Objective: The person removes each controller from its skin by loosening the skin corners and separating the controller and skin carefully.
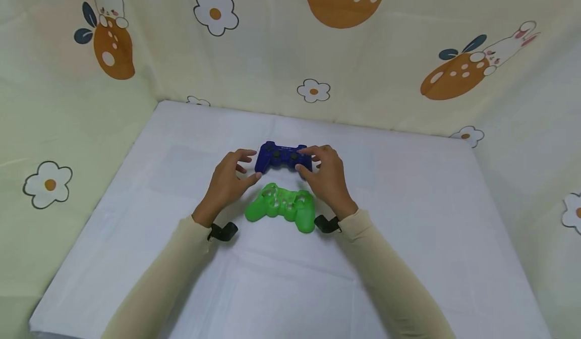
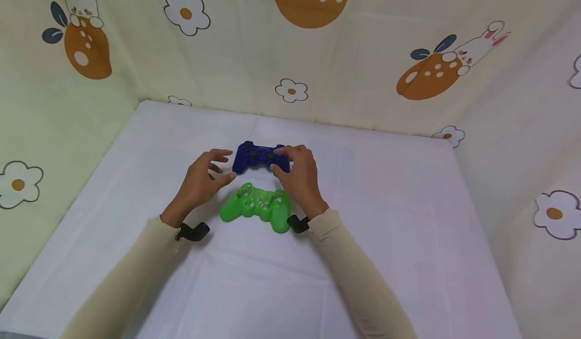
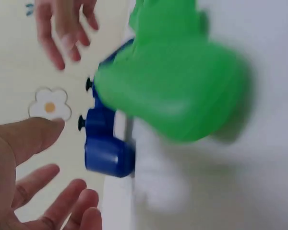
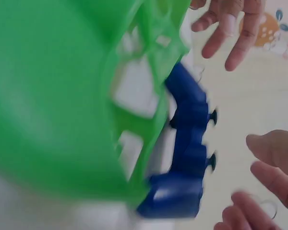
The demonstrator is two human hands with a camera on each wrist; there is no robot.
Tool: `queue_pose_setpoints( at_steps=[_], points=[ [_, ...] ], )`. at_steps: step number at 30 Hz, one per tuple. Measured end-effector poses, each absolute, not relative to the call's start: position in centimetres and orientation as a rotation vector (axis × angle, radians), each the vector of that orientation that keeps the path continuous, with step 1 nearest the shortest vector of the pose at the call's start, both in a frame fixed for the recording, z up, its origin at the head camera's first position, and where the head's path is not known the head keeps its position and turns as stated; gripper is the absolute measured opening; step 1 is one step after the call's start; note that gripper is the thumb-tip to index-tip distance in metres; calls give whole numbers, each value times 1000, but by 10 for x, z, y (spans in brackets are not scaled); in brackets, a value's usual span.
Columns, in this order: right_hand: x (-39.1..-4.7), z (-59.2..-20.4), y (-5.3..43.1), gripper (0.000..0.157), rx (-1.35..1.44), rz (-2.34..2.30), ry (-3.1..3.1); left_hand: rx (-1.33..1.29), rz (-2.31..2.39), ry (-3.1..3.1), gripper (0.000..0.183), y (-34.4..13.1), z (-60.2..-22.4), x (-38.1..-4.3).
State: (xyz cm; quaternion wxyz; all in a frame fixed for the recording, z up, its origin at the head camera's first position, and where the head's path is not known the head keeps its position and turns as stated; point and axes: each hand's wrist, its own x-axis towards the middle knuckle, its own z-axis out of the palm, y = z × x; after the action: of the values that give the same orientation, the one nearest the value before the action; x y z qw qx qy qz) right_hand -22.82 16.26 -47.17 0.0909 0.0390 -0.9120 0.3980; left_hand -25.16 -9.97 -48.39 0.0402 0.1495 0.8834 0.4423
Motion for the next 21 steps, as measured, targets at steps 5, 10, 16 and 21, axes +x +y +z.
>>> queue_pose_setpoints(
  at_steps=[5,10,16,21],
  points=[
    [-230,-468,145,17,340,1290,-2739,398,1410,2696,54,-107,-489,-218],
    [-239,-475,130,14,494,1265,-2915,334,1375,2705,49,-110,-502,-204],
    [-245,-481,120,18,594,1224,-3073,325,1390,2670,44,-106,-511,-199],
    [-248,-480,118,19,680,1265,-3124,314,1430,2671,41,-102,-513,-197]
  ],
)
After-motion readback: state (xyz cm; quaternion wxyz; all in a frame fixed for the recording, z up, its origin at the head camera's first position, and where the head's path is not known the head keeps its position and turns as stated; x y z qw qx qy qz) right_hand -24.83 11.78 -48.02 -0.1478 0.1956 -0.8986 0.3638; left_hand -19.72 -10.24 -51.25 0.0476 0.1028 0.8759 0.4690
